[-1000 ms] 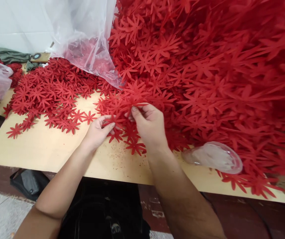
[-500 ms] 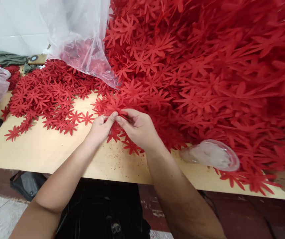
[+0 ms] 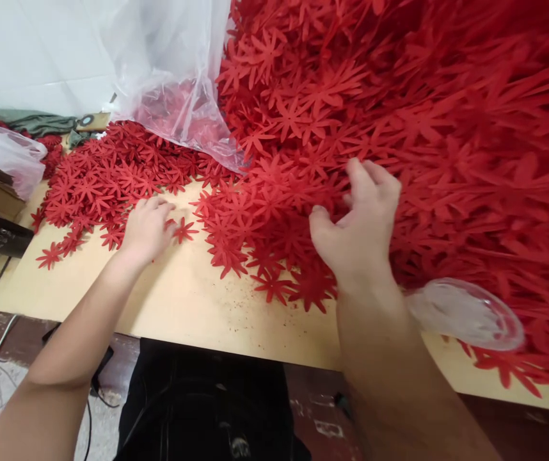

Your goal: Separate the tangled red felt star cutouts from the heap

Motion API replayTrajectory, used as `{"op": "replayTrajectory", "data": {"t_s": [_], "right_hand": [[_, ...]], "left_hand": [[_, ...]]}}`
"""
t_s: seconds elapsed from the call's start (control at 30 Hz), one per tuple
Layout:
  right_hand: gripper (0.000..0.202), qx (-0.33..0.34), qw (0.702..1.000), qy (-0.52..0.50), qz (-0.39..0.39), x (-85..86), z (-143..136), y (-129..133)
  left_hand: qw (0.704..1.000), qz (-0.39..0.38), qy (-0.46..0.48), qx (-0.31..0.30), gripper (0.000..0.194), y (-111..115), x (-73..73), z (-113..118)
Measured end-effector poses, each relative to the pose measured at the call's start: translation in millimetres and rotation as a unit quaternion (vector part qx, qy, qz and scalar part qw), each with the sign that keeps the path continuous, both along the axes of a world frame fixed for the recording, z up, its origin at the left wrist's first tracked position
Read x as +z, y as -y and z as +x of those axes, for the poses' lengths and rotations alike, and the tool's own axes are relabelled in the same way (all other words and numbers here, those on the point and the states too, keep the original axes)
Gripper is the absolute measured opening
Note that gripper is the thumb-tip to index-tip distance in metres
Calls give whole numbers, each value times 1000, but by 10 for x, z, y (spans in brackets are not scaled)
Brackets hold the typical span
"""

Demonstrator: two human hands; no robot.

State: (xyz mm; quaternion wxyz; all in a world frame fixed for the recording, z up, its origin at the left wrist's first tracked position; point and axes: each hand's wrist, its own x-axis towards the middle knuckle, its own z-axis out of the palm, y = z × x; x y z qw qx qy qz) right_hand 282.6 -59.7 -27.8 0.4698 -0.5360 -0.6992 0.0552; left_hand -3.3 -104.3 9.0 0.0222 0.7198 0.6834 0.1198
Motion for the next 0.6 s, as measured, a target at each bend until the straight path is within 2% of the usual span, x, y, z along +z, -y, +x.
{"op": "replayTrajectory", "data": {"t_s": [0.07,0.17,0.37,0.47,0.6], "right_hand": [[45,-16,1000,11,9,101,-62,93],[24,-12,1000,-1,12,241,-210,226],[19,12,1000,3,27,343,-374,430],[19,48,999,-10,15,358,-389,508],[20,96,995,-16,2,325,-430,564]], "left_hand": [[996,-37,-78,27,36,49,-33,-186],[991,-56,-119,38,29,91,-84,-274],[996,20,-72,45,28,14,1,-100],[999,-6,-28,23,31,-6,13,-34],[997,-60,-32,-34,42,38,-94,48]]}}
